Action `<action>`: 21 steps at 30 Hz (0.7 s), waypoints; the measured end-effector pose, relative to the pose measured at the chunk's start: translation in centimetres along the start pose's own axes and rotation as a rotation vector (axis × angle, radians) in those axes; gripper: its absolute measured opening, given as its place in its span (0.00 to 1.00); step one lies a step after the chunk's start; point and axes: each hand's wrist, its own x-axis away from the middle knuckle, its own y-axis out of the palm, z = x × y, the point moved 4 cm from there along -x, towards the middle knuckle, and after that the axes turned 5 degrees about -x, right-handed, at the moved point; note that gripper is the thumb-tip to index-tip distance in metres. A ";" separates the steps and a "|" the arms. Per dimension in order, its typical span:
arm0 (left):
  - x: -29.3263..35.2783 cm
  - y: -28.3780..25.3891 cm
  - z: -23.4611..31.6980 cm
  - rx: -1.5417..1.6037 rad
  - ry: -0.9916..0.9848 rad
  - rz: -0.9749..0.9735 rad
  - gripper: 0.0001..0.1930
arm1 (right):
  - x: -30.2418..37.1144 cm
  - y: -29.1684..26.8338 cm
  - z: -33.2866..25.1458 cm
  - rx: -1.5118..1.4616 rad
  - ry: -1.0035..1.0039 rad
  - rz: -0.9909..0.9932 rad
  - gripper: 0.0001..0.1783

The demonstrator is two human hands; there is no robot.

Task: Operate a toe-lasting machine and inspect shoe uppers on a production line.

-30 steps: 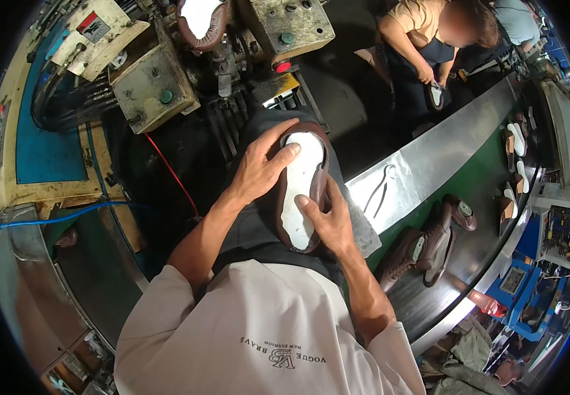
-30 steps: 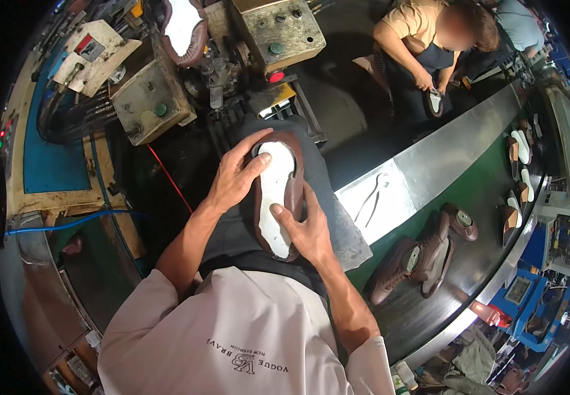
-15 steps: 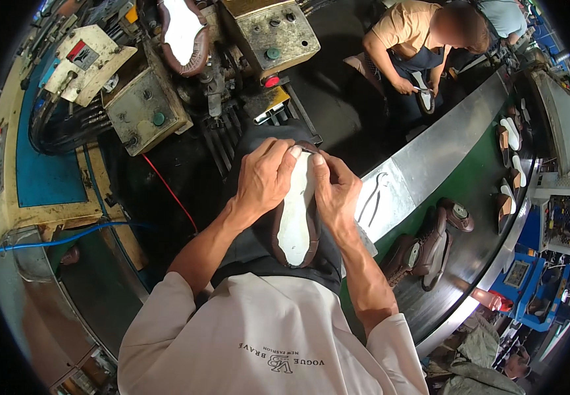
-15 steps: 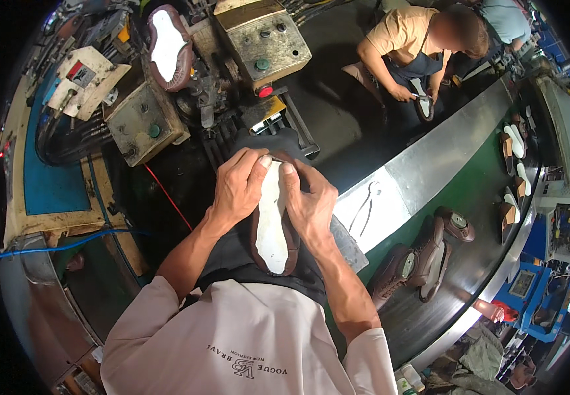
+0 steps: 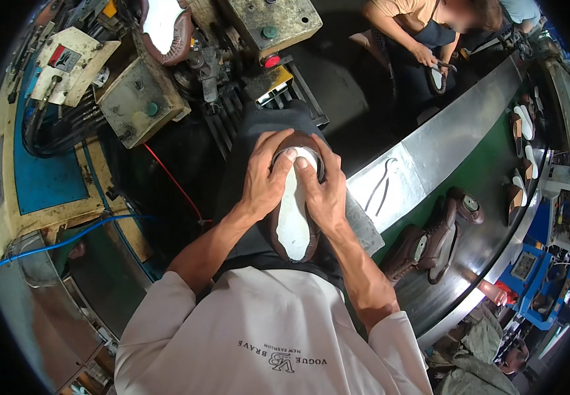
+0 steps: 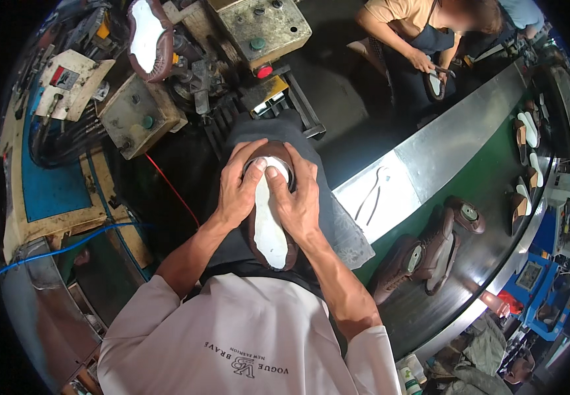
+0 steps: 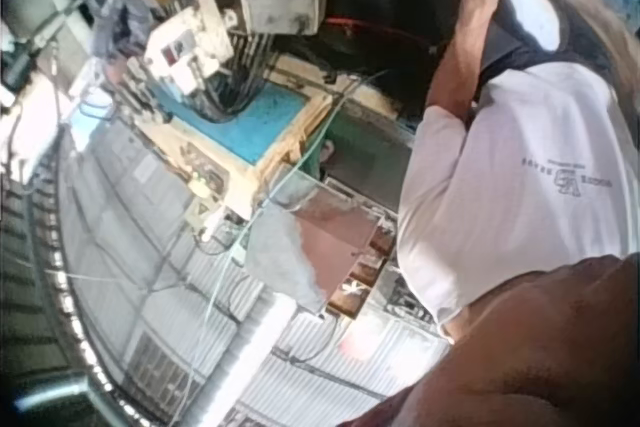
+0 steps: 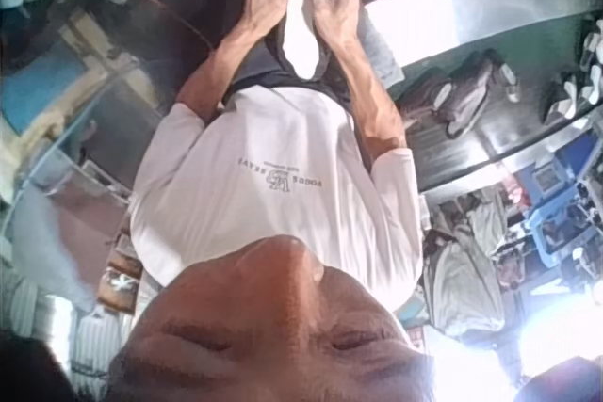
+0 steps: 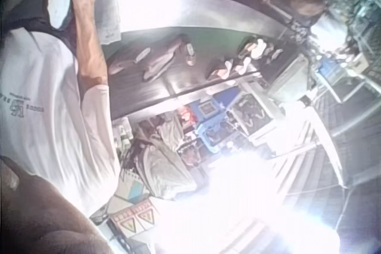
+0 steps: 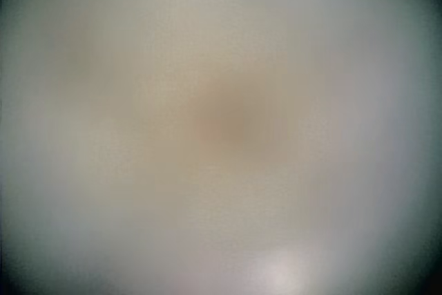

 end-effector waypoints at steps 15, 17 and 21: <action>1.3 3.5 -4.2 0.315 -0.243 -0.227 0.31 | -1.9 -0.4 5.7 -0.054 0.170 -0.006 0.37; 1.1 3.6 -4.3 0.319 -0.259 -0.236 0.31 | -2.0 -0.1 5.8 -0.018 0.179 0.003 0.38; 1.1 2.8 -4.8 0.473 -0.289 -0.246 0.31 | -1.2 -0.7 4.8 -0.422 0.210 -0.205 0.45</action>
